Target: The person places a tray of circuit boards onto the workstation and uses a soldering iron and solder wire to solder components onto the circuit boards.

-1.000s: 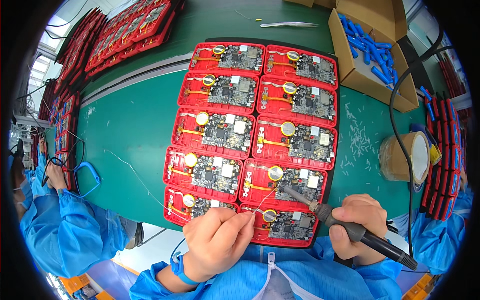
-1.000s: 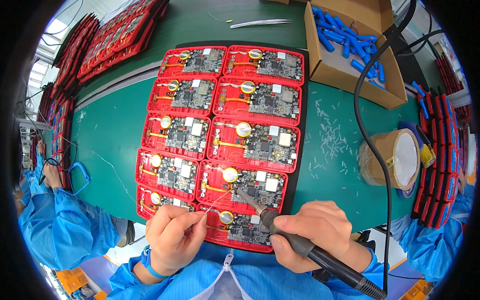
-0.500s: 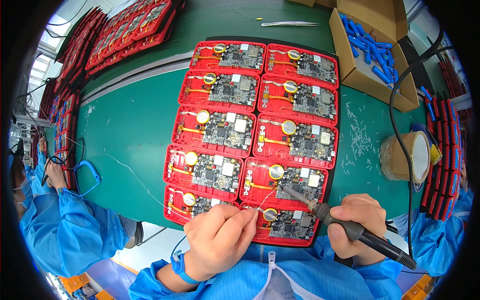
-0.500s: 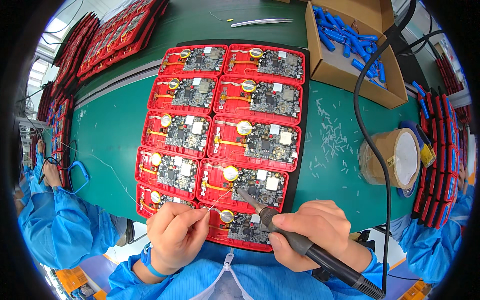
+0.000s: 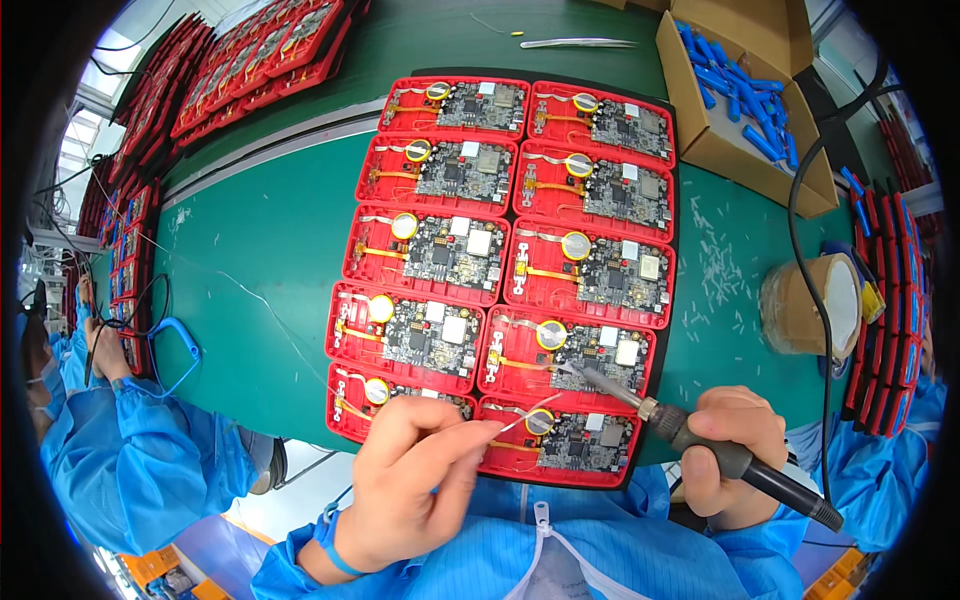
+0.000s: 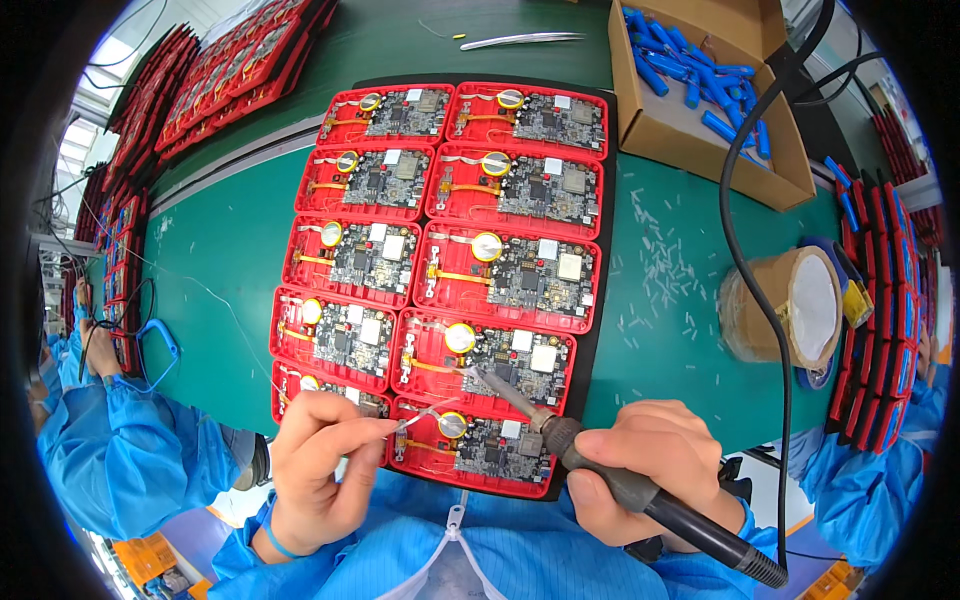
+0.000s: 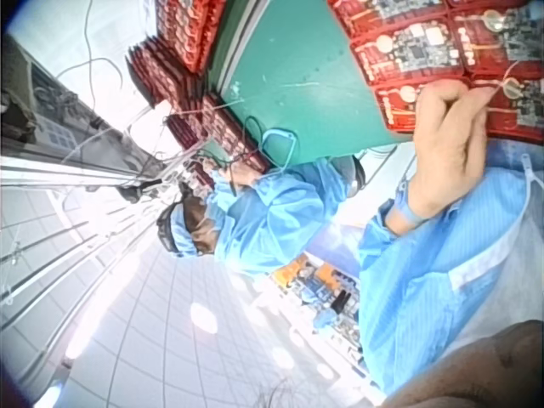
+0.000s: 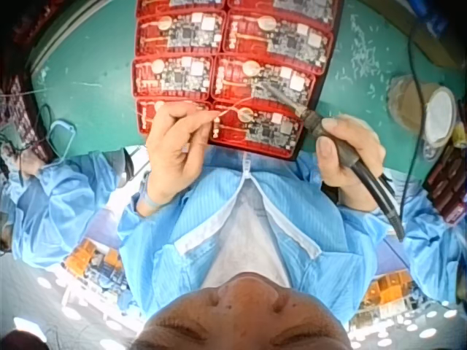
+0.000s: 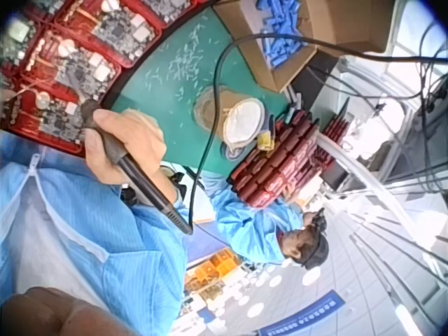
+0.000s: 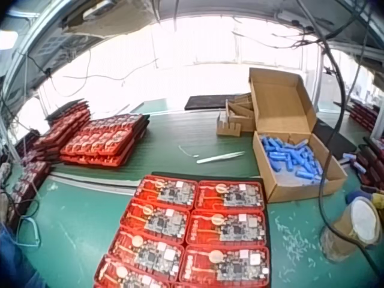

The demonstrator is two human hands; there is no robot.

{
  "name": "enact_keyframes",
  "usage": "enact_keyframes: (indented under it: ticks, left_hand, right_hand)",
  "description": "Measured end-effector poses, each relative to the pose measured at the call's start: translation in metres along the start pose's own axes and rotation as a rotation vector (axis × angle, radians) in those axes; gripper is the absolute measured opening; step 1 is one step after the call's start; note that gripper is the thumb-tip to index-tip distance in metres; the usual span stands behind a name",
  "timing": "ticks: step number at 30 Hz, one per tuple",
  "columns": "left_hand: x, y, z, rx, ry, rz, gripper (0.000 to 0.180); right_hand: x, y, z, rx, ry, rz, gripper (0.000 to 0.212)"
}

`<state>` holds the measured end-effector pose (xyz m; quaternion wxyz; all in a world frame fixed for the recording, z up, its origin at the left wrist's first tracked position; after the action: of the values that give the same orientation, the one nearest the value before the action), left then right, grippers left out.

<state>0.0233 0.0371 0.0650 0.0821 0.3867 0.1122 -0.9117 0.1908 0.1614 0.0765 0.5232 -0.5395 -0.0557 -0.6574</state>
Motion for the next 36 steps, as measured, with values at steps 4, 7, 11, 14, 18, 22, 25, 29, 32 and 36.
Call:
enact_keyframes:
  ticks: [4, 7, 11, 14, 18, 22, 25, 29, 32, 36]
  left_hand:
    - [-0.003, 0.025, 0.014, -0.041, -0.062, -0.083, 0.030]
    - [-0.003, 0.048, 0.020, -0.062, -0.108, -0.056, 0.030]
    - [0.004, 0.067, 0.017, -0.132, -0.131, -0.035, 0.029]
    - [-0.003, 0.067, 0.001, -0.115, -0.174, -0.126, 0.028]
    - [-0.008, 0.066, -0.008, -0.117, -0.204, -0.149, 0.027]
    - [-0.012, 0.063, -0.013, -0.047, -0.205, -0.167, 0.029]
    - [-0.012, 0.063, -0.014, -0.067, -0.226, -0.144, 0.031]
    - [-0.009, 0.061, -0.017, -0.071, -0.216, -0.140, 0.031]
    - [-0.009, 0.061, -0.018, -0.074, -0.215, -0.139, 0.031]
    - [-0.009, 0.061, -0.018, -0.076, -0.226, -0.144, 0.031]
  right_hand:
    - [0.004, 0.010, 0.004, -0.013, 0.009, 0.011, 0.027]
    - [0.006, 0.019, 0.005, 0.000, -0.016, -0.007, 0.028]
    - [0.010, 0.029, 0.006, -0.060, 0.034, 0.019, 0.029]
    - [0.017, 0.033, 0.004, -0.053, 0.056, 0.004, 0.029]
    - [0.022, 0.037, -0.005, 0.006, 0.053, -0.008, 0.029]
    - [0.024, 0.039, -0.012, 0.061, 0.011, -0.001, 0.031]
    - [0.028, 0.038, -0.018, 0.079, 0.009, 0.013, 0.033]
    - [0.027, 0.038, -0.022, 0.082, -0.006, 0.008, 0.032]
    - [0.028, 0.036, -0.025, 0.089, -0.007, 0.010, 0.032]
    - [0.028, 0.038, -0.026, 0.098, -0.010, 0.003, 0.033]
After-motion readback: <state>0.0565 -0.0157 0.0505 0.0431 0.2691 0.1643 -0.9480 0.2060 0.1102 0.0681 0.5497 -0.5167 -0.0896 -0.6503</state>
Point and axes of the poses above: each hand's wrist, its own y-axis away from the middle knuckle, its own z-axis out of the back of the hand, x = y × z, the point moved 9 cm from there along -y, towards the middle knuckle, and after that the axes turned 7 degrees about x, right-handed, at the moved point
